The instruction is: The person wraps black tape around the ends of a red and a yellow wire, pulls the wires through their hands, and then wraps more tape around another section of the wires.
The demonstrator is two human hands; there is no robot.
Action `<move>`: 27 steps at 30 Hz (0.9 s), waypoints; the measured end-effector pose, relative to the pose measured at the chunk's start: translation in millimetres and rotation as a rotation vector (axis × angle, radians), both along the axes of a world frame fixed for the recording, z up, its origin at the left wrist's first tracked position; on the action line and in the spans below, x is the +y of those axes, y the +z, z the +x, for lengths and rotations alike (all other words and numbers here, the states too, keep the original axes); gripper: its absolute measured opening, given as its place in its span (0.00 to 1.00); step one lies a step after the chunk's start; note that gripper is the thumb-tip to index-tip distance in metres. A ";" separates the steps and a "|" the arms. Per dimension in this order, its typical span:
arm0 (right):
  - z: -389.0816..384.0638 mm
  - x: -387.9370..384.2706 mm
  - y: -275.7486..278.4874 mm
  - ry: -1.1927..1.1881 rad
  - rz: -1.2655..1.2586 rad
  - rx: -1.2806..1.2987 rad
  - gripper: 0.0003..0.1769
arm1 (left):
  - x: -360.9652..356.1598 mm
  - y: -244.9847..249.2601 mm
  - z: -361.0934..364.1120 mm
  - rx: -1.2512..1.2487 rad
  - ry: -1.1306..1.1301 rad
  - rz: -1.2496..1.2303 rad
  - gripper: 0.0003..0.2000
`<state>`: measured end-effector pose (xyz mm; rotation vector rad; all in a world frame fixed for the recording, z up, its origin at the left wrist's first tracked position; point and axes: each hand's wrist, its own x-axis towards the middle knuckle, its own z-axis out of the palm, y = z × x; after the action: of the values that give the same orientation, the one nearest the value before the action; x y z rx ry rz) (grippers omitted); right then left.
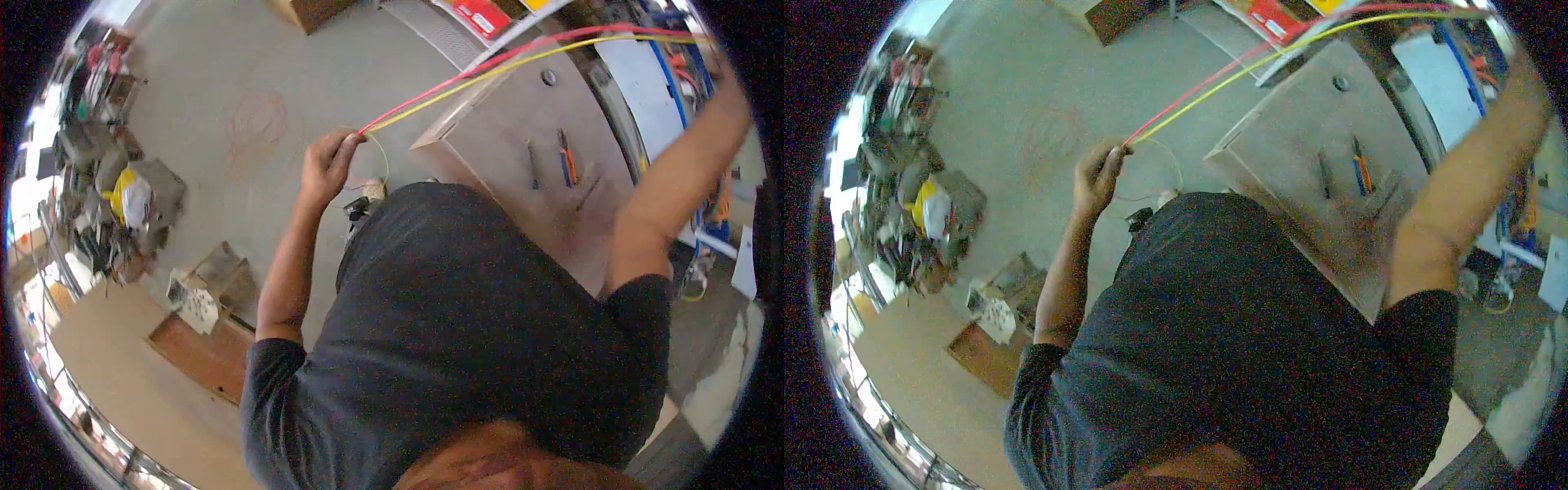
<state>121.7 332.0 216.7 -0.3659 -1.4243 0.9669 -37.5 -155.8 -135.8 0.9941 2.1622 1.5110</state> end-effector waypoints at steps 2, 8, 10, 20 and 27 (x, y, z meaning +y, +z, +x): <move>-18.8 10.2 11.0 0.069 0.014 0.012 0.05 | -50.0 -21.0 -7.3 0.090 0.117 -0.073 0.07; -133.0 -70.8 -13.6 0.338 -0.129 0.011 0.04 | -253.0 -2.3 -98.4 0.826 0.550 -0.185 0.07; -178.0 -126.0 -45.0 0.539 -0.241 0.121 0.03 | -331.3 23.3 -115.7 0.777 0.628 -0.174 0.03; -283.2 -181.8 -111.4 0.658 -0.502 0.189 0.09 | -445.2 93.2 14.0 0.981 0.662 -0.613 0.16; -276.9 -309.9 -98.7 0.767 0.123 -0.214 0.16 | -352.9 -75.7 24.3 0.235 0.727 -0.777 0.13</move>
<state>-155.2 22.1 118.0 0.2040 -1.8585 1.4687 -13.3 -508.7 -211.5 0.1123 3.0852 0.5952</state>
